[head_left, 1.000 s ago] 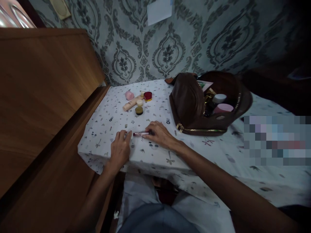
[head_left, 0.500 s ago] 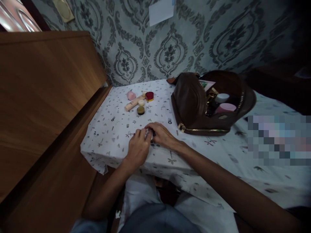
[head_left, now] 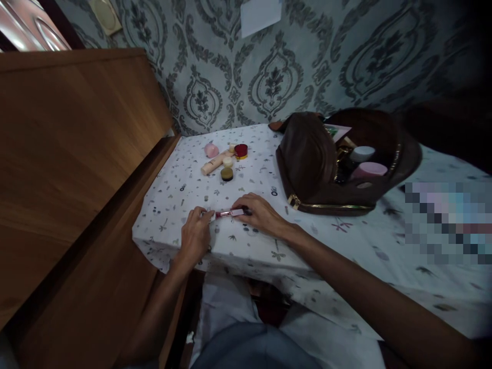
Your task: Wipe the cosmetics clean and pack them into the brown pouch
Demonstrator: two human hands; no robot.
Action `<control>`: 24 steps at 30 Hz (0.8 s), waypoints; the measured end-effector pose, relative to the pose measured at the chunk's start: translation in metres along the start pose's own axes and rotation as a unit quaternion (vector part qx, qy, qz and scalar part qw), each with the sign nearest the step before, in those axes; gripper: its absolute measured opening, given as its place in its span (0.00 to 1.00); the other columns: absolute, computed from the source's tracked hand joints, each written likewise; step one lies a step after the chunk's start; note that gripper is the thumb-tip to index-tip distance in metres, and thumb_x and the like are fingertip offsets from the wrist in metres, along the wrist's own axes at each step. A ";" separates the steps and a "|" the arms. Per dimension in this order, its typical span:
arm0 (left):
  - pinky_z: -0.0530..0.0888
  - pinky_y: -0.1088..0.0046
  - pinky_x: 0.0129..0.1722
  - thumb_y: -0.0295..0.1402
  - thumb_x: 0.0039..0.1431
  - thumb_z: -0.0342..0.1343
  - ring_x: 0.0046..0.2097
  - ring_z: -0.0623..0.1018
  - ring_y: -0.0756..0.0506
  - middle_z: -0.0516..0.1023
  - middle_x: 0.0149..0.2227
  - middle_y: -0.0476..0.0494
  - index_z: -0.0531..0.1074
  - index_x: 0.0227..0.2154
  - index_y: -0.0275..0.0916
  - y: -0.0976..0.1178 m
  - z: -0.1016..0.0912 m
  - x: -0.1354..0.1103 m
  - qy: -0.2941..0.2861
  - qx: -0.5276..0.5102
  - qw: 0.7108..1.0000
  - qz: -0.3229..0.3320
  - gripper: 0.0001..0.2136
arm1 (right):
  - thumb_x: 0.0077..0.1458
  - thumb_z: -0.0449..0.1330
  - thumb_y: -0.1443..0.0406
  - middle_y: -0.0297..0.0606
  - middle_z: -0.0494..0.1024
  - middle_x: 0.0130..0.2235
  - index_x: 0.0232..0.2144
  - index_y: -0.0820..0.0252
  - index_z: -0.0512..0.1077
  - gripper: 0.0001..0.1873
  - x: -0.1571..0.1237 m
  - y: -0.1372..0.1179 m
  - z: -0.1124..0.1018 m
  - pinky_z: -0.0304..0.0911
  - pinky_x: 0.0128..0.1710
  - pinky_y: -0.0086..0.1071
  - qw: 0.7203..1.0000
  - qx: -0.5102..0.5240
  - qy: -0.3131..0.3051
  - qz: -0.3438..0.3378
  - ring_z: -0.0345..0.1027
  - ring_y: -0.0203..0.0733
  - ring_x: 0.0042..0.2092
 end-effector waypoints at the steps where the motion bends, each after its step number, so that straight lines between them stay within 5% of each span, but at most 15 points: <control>1: 0.77 0.69 0.42 0.16 0.60 0.48 0.49 0.76 0.43 0.76 0.47 0.41 0.77 0.52 0.42 -0.002 0.000 0.000 0.012 -0.019 1.000 0.000 0.24 | 0.55 0.66 0.68 0.39 0.80 0.37 0.40 0.57 0.79 0.08 -0.001 0.000 0.000 0.63 0.44 0.35 1.000 0.012 0.003 0.001 0.70 0.45 0.42; 7: 0.76 0.67 0.44 0.17 0.61 0.47 0.49 0.74 0.42 0.75 0.48 0.40 0.76 0.52 0.42 0.013 -0.008 0.006 0.067 -0.027 0.997 0.022 0.22 | 0.52 0.68 0.70 0.37 0.78 0.40 0.48 0.56 0.75 0.20 -0.002 0.003 0.003 0.65 0.41 0.33 0.998 0.045 0.024 0.030 0.71 0.41 0.39; 15: 0.76 0.69 0.39 0.21 0.66 0.49 0.50 0.72 0.41 0.73 0.51 0.39 0.73 0.55 0.44 0.062 -0.014 0.025 0.007 0.044 0.993 0.110 0.19 | 0.52 0.65 0.71 0.38 0.76 0.45 0.62 0.51 0.67 0.35 -0.005 0.004 0.005 0.69 0.47 0.37 0.997 0.050 0.057 -0.005 0.72 0.43 0.43; 20: 0.77 0.67 0.41 0.20 0.64 0.50 0.49 0.72 0.40 0.74 0.49 0.39 0.73 0.56 0.43 0.036 -0.009 0.015 -0.017 0.064 0.995 0.068 0.21 | 0.56 0.65 0.68 0.39 0.77 0.43 0.63 0.52 0.67 0.32 -0.006 0.003 0.006 0.70 0.48 0.39 0.998 0.035 0.047 -0.028 0.73 0.45 0.44; 24: 0.75 0.67 0.40 0.19 0.64 0.48 0.49 0.73 0.40 0.75 0.48 0.39 0.74 0.55 0.42 0.006 -0.004 0.003 -0.024 0.016 1.000 0.013 0.21 | 0.62 0.63 0.63 0.43 0.80 0.42 0.51 0.55 0.77 0.15 -0.005 0.002 0.006 0.69 0.47 0.40 0.996 0.019 0.033 -0.077 0.73 0.48 0.45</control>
Point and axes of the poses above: each hand's wrist, its own x-axis towards the middle knuckle, its own z-axis out of the palm, y = z × x, the point moved 3 cm from there along x, towards the middle knuckle
